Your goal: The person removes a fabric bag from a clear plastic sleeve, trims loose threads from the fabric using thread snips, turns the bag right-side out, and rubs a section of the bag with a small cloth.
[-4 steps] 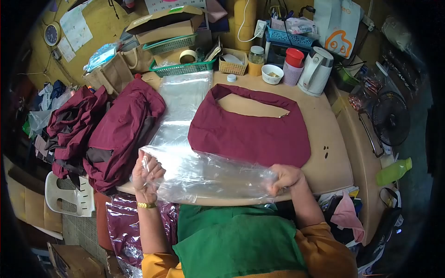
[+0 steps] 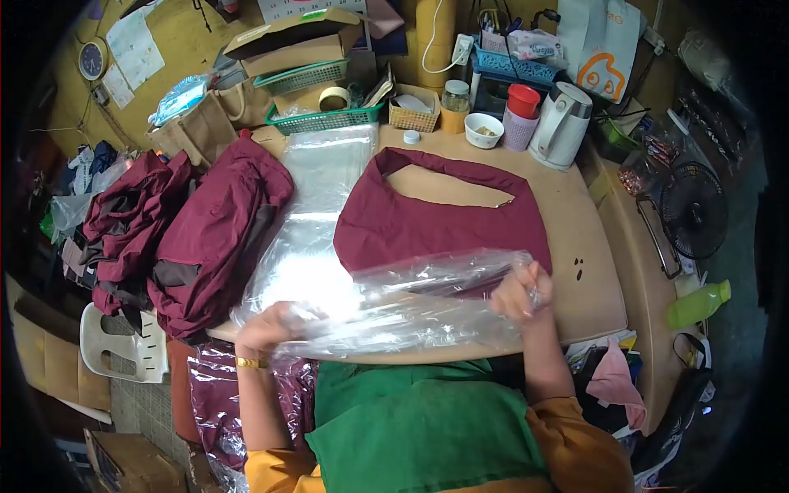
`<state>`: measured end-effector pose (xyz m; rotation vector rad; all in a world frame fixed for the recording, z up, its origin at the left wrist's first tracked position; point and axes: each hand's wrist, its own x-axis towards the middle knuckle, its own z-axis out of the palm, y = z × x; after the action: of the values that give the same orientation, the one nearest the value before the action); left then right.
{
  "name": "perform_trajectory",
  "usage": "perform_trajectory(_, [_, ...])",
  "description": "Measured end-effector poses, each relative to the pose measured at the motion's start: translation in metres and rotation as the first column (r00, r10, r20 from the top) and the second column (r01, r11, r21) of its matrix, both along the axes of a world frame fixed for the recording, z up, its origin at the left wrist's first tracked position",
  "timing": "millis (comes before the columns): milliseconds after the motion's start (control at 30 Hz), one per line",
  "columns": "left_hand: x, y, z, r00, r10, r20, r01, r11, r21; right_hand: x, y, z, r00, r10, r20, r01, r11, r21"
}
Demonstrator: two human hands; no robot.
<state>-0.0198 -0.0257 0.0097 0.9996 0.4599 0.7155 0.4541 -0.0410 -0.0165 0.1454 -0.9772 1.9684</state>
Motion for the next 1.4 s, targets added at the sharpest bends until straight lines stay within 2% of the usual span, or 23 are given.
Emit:
perform_trajectory(67, [0.01,-0.004,0.009,0.867,-0.218,-0.448,0.305,0.943,0.132,0.027,0.002,-0.007,0.954,0.167,-0.248,-0.21,0.965,-0.16])
perform_trajectory(100, [0.005,0.005,0.008,0.756,-0.404,-0.515,0.496,0.867,0.049,0.045,0.007,-0.011,0.996,-0.091,-0.024,0.088,0.989,-0.118])
perform_trajectory(167, [-0.023,0.011,-0.015,0.765,-0.193,-0.614,0.354,0.923,0.151,0.068,0.013,-0.016,0.914,-0.363,0.182,0.373,0.928,-0.021])
perform_trajectory(200, [-0.003,0.006,0.015,0.87,-0.027,-0.493,0.121,0.98,0.16,0.073,0.02,0.003,0.884,-0.422,0.201,0.439,0.897,-0.047])
perform_trajectory(267, [0.021,0.014,0.056,0.89,0.388,-0.24,-0.336,0.913,0.23,0.074,0.039,0.027,0.849,-0.478,0.227,0.504,0.861,-0.072])
perform_trajectory(300, [0.033,0.021,0.083,0.695,0.688,-0.21,-0.538,0.691,0.482,0.061,0.052,0.035,0.531,-0.68,0.506,0.552,0.73,0.402])
perform_trajectory(333, [0.026,0.031,0.083,0.561,0.823,0.089,-0.738,0.449,0.505,0.047,0.058,0.041,0.091,-0.846,0.526,0.325,0.524,0.787])
perform_trajectory(400, [0.018,0.033,0.095,0.34,0.89,0.305,-0.886,0.194,0.421,0.026,0.046,0.038,-0.26,-0.861,0.437,-0.192,0.49,0.85])
perform_trajectory(433, [0.028,0.034,0.091,0.227,0.918,0.324,-0.852,0.026,0.523,0.017,0.039,0.027,-0.384,-0.864,0.327,-0.412,0.477,0.777])
perform_trajectory(500, [0.055,0.034,0.08,0.073,0.94,0.332,-0.66,-0.205,0.723,0.0,0.026,0.003,-0.45,-0.806,0.385,-0.396,0.567,0.723])
perform_trajectory(533, [0.079,0.026,0.071,0.268,0.939,0.217,-0.374,-0.107,0.921,-0.007,0.023,-0.004,-0.481,-0.792,0.376,-0.379,0.575,0.725])
perform_trajectory(600, [0.143,0.031,0.032,0.363,0.927,-0.098,-0.067,0.13,0.989,-0.027,0.014,0.0,-0.508,-0.766,0.394,-0.344,0.599,0.723])
perform_trajectory(667, [0.185,0.043,0.003,0.176,0.948,-0.264,0.176,0.234,0.956,-0.041,0.004,0.004,-0.545,-0.716,0.436,-0.294,0.651,0.7])
perform_trajectory(700, [0.179,0.062,-0.024,0.184,0.947,-0.262,0.176,0.23,0.957,-0.042,-0.001,0.005,-0.552,-0.712,0.434,-0.291,0.652,0.7])
perform_trajectory(767, [0.156,0.099,-0.065,-0.042,0.902,-0.429,0.231,0.427,0.874,-0.041,-0.012,0.004,-0.58,-0.654,0.486,-0.23,0.704,0.672])
perform_trajectory(833, [0.157,0.095,-0.024,-0.201,0.887,-0.415,0.256,0.457,0.852,-0.044,-0.018,0.0,-0.593,-0.641,0.488,-0.213,0.709,0.672])
perform_trajectory(900, [0.179,0.084,0.008,-0.129,0.924,-0.359,0.176,0.378,0.909,-0.056,-0.023,0.002,-0.646,-0.616,0.452,-0.208,0.711,0.672])
perform_trajectory(1033, [0.24,0.045,-0.005,0.082,0.936,-0.343,0.282,0.308,0.908,-0.089,-0.039,0.004,-0.636,-0.587,0.502,-0.176,0.743,0.646])
perform_trajectory(1100, [0.236,0.045,-0.048,0.036,0.907,-0.419,0.341,0.383,0.859,-0.079,-0.052,0.013,-0.573,-0.629,0.524,-0.243,0.742,0.625])
perform_trajectory(1167, [0.221,0.044,-0.051,0.059,0.876,-0.478,0.368,0.426,0.826,-0.048,-0.066,0.027,-0.252,-0.738,0.626,-0.487,0.656,0.577])
perform_trajectory(1233, [0.216,0.043,-0.05,0.073,0.836,-0.544,0.393,0.477,0.786,-0.013,-0.073,0.045,-0.234,-0.756,0.612,-0.622,0.6,0.503])
perform_trajectory(1367, [0.218,0.043,-0.044,0.094,0.82,-0.565,0.396,0.489,0.777,0.029,-0.089,0.038,-0.329,-0.786,0.524,-0.472,0.617,0.629])
perform_trajectory(1400, [0.22,0.043,-0.044,0.102,0.823,-0.559,0.393,0.482,0.783,0.028,-0.093,0.029,-0.268,-0.833,0.484,-0.392,0.553,0.735])
